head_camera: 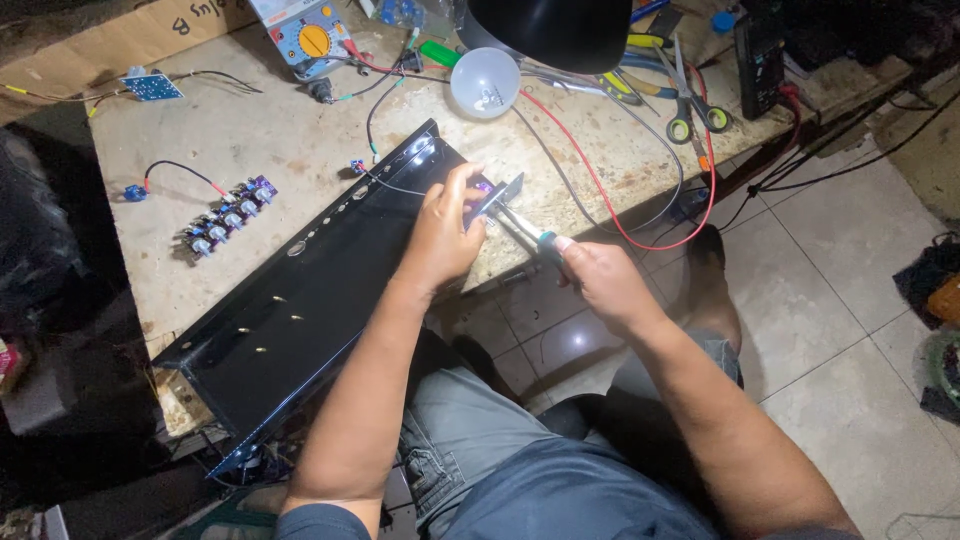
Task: Repairing an electronic device by installing a component with pliers and organizing internal wiring
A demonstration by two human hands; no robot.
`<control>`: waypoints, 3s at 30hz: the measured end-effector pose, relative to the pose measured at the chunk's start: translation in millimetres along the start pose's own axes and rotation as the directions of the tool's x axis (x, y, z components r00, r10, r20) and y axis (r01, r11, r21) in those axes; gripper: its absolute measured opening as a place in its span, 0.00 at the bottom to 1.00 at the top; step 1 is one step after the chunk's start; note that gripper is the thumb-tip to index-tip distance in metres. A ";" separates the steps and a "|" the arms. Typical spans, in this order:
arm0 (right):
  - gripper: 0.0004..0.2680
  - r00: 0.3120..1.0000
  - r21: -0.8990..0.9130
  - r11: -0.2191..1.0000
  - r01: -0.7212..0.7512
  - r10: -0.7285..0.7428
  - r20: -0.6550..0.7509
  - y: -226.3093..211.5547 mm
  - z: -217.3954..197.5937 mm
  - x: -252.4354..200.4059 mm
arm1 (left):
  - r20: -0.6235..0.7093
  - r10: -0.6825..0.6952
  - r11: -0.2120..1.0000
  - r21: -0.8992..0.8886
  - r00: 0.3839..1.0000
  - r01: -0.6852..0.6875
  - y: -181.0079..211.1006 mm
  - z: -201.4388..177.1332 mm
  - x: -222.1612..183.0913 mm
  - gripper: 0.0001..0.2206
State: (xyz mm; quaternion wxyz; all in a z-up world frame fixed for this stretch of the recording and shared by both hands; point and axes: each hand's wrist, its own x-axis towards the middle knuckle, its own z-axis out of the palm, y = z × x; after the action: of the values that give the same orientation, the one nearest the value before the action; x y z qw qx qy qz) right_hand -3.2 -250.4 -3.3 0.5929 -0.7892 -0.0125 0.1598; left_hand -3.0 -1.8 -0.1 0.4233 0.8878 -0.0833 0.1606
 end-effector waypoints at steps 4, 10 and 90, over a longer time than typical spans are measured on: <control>0.16 0.999 0.055 0.998 -0.036 0.035 0.017 -7.7 -4.8 -11.7 | -0.010 0.010 0.999 0.032 1.000 -0.009 -2.1 2.0 0.2 0.31; 0.14 0.999 -0.489 0.872 0.025 -0.032 -0.006 3.7 -38.2 -16.7 | -0.101 0.074 0.975 0.218 0.992 -0.050 4.3 -15.4 -9.5 0.33; 0.06 0.509 -0.239 0.452 0.859 -0.796 0.326 29.5 -50.6 -138.9 | -0.157 -0.966 0.252 -0.761 0.208 0.598 -52.0 -155.0 -76.7 0.10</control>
State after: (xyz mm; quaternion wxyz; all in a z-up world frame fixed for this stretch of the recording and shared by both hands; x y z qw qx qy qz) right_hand -126.4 -335.4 14.4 0.4306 -0.7618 -0.4754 -0.0907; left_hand -93.2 152.3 26.4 0.6728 0.5144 0.5103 0.1491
